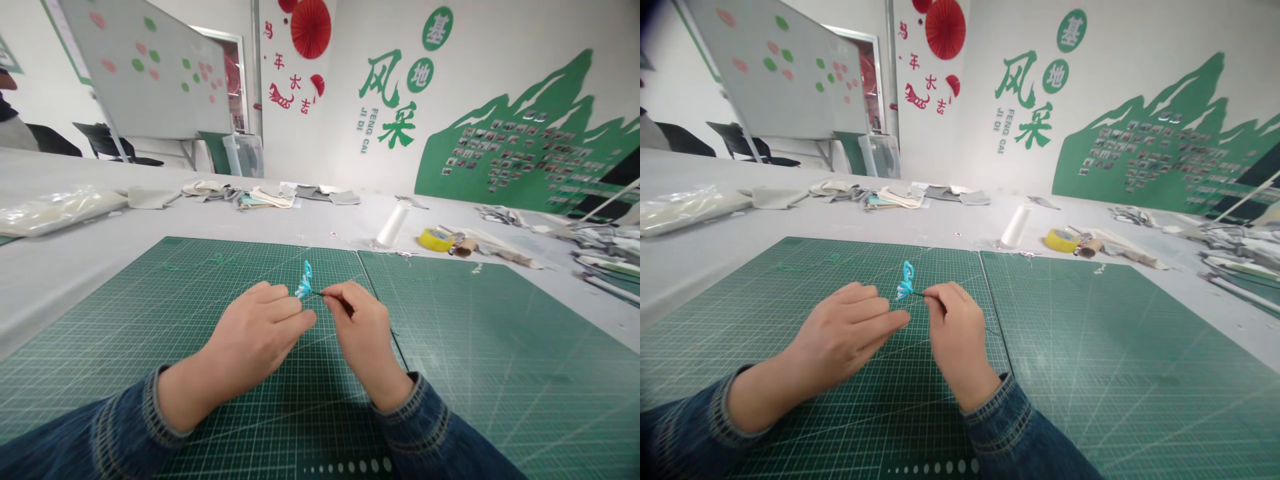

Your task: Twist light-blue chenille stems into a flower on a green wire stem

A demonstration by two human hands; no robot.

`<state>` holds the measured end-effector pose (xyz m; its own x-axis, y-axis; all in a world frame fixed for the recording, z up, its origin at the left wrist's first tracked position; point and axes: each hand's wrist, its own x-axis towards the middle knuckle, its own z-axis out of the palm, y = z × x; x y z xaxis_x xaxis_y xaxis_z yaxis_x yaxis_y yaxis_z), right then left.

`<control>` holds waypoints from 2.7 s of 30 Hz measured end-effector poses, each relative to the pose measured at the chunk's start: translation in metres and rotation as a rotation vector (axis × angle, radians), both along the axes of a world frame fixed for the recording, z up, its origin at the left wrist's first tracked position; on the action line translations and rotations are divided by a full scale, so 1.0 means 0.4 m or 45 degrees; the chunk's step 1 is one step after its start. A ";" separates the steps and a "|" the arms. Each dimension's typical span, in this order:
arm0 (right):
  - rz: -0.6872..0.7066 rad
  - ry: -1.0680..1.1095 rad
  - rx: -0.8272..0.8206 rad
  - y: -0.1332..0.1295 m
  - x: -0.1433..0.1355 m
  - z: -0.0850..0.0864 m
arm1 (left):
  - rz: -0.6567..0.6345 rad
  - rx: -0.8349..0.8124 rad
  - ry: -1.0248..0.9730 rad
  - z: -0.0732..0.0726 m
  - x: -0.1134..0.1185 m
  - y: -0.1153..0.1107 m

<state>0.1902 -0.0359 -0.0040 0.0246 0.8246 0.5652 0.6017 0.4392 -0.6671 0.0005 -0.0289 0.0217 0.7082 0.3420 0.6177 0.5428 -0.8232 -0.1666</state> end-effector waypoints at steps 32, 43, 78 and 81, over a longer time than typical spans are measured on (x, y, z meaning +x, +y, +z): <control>0.315 0.417 -0.340 0.002 0.005 0.013 | 0.003 -1.642 -0.467 -0.047 -0.003 0.082; 0.000 -0.141 0.045 0.006 0.003 -0.015 | 0.049 -0.255 -0.072 -0.039 0.015 0.014; 0.167 0.651 -0.253 -0.005 -0.002 0.015 | -0.004 -1.627 -0.618 -0.041 0.021 0.060; 0.060 0.555 -0.206 -0.001 -0.002 0.009 | 0.001 -1.236 -0.478 -0.036 0.027 0.034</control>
<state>0.1893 -0.0363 -0.0003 0.1918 0.9071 0.3747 0.2315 0.3292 -0.9154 0.0112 -0.0155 0.0072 0.5268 0.8101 0.2571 0.4236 -0.5125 0.7469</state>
